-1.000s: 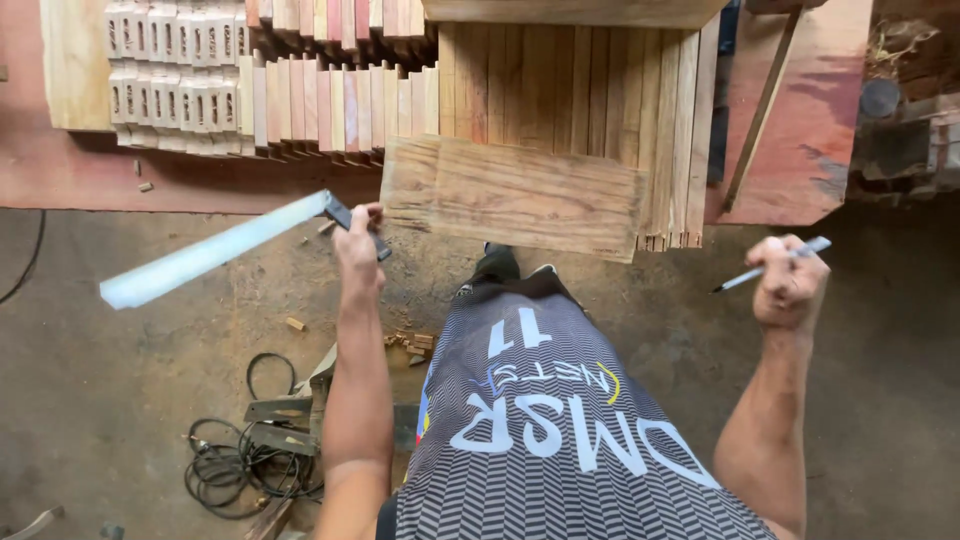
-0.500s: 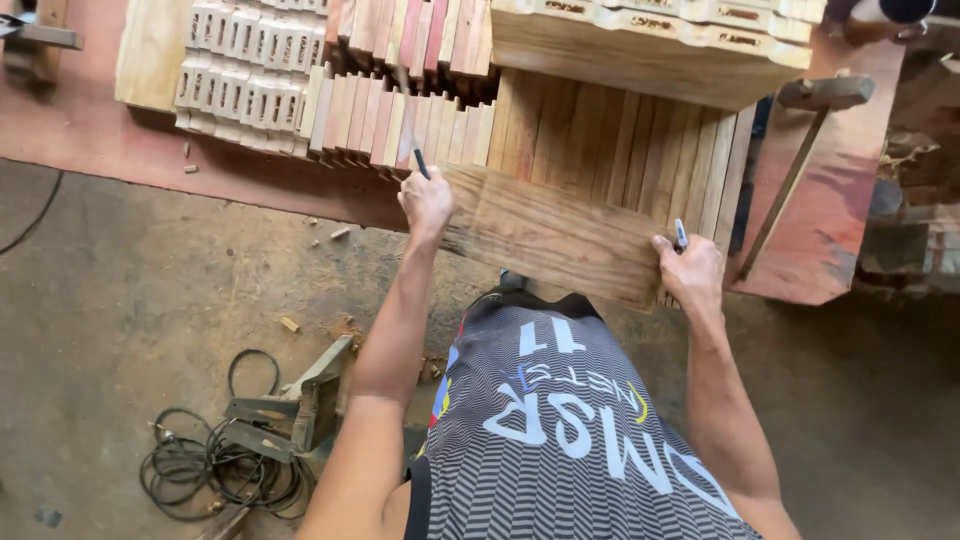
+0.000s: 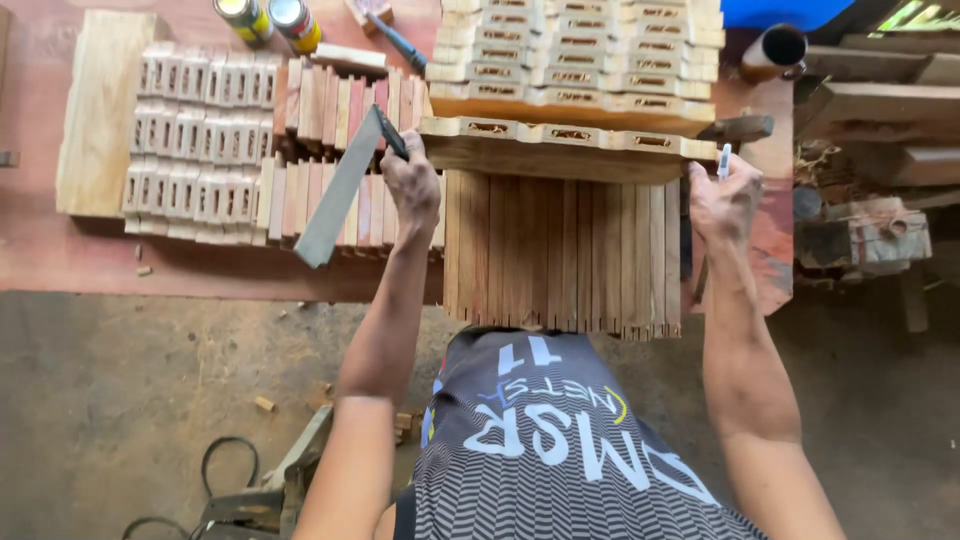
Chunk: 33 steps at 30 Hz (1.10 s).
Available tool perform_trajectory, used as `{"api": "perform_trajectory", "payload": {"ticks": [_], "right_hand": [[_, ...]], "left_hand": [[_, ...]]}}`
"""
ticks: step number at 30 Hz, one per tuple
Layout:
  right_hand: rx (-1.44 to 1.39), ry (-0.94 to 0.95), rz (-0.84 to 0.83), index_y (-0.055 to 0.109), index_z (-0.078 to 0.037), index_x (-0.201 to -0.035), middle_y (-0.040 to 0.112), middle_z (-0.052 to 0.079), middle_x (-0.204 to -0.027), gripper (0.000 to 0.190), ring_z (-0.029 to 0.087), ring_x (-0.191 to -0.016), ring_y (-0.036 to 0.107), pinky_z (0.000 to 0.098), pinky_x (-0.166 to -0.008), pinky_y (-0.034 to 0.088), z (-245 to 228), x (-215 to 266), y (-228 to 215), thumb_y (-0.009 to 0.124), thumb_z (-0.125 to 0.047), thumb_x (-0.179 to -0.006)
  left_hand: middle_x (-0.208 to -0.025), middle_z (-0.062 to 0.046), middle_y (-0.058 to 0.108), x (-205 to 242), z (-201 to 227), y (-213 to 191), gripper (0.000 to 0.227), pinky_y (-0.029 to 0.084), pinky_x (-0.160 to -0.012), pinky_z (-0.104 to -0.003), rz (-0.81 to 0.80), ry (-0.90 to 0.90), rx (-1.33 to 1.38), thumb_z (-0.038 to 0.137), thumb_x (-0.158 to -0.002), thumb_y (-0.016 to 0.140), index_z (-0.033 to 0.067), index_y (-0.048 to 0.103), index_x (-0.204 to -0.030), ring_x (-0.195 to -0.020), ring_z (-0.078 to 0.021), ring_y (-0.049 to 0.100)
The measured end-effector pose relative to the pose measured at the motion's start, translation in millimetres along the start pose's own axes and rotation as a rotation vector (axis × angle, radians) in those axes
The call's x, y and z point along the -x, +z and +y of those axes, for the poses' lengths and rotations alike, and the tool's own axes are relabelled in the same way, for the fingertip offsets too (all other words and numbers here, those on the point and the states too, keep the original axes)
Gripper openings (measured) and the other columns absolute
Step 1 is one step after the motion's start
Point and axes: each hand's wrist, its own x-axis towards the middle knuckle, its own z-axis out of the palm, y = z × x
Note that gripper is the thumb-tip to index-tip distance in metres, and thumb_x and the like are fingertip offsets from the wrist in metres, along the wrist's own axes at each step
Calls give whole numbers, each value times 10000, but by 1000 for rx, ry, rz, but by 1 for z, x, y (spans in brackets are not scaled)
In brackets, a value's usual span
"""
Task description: Marking wooden boards with a try square and pen for woodworking
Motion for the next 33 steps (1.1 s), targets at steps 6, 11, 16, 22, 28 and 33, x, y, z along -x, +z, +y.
{"api": "perform_trajectory", "payload": {"ticks": [6, 11, 16, 22, 28, 33], "right_hand": [[21, 114, 75, 703, -127, -962, 492, 24, -526, 224, 124, -509, 543, 300, -452, 424, 56, -40, 30, 654, -165, -746], [-50, 18, -104, 646, -65, -1034, 564, 99, -741, 227, 141, -647, 491, 320, -530, 397, 47, -46, 26, 616, -200, -853], [-712, 162, 265, 634, -142, -809, 490, -3, -666, 275, 109, -587, 459, 215, -524, 384, 17, -21, -18, 527, -373, -912], [-1833, 573, -35, 565, -52, -758, 366, -9, -695, 279, 90, -598, 375, 171, -507, 282, 37, 24, -31, 480, -273, -906], [-1668, 590, 67, 547, -86, -767, 408, 14, -705, 277, 128, -626, 424, 224, -550, 351, 49, 59, -37, 475, -323, -891], [-1392, 559, 54, 492, -134, -733, 398, 6, -661, 292, 156, -600, 433, 279, -537, 357, 70, 99, -57, 481, -403, -846]], "left_hand": [[-506, 29, 391, -21, -7, 26, 302, 328, -458, -238, 25, -14, 61, 275, -883, 424, 116, 474, -631, -427, -68, 381], [-612, -44, 469, -37, -43, 24, 237, 436, -606, -317, 28, 51, -56, 242, -862, 471, 79, 632, -922, -582, -136, 461], [-598, -43, 572, -17, -45, 3, 201, 510, -574, -269, 139, 29, -187, 326, -875, 465, 189, 600, -932, -577, -155, 615], [-839, -208, 613, 50, -54, -36, 274, 442, -766, -526, -271, -79, -764, 278, -855, 417, 103, 489, -1053, -852, -422, 606], [-1036, -228, 488, 83, -119, -21, 556, 474, -769, -524, -439, -69, -987, 151, -733, 477, 37, 297, -1246, -913, -446, 574], [-1053, -277, 409, 98, -118, -7, 705, 444, -800, -546, -443, -59, -959, 129, -702, 484, -113, 211, -1306, -939, -515, 496]]}}
